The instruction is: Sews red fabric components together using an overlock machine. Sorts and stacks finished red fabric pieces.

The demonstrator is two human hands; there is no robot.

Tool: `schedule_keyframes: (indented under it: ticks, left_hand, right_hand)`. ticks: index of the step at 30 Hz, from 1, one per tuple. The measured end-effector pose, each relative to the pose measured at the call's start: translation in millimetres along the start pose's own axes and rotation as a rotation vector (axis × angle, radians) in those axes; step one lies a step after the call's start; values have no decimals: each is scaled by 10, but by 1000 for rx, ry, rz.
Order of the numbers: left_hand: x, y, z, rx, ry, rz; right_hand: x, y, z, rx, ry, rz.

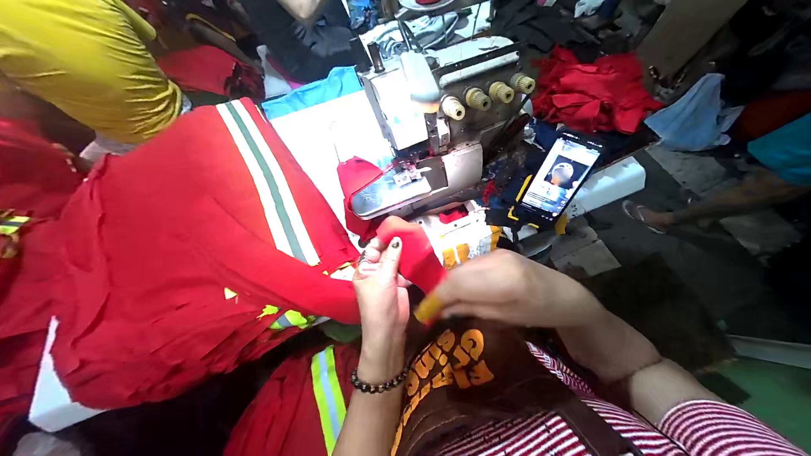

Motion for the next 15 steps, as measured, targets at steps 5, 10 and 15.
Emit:
schedule_keyframes:
  ticks: [5,10,15]
  left_hand:
    - [160,-142,21,53,9,202]
    - [224,-190,-9,22,51,265]
    - [254,-242,-25,67,34,340]
  right_hand:
    - [-79,93,-540,149,-262,-297]
    - [-2,178,-704,66,-403,-409]
    - [16,200,-715,126,-399,-444]
Point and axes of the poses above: each hand's wrist, its own x-axis away from the middle knuckle, its own y-axis out of the back of the hand, z = x × y, the point moved 10 cm from there along -x, towards the middle knuckle, and after that the axes turned 6 degrees about x, right-handed, at the moved point
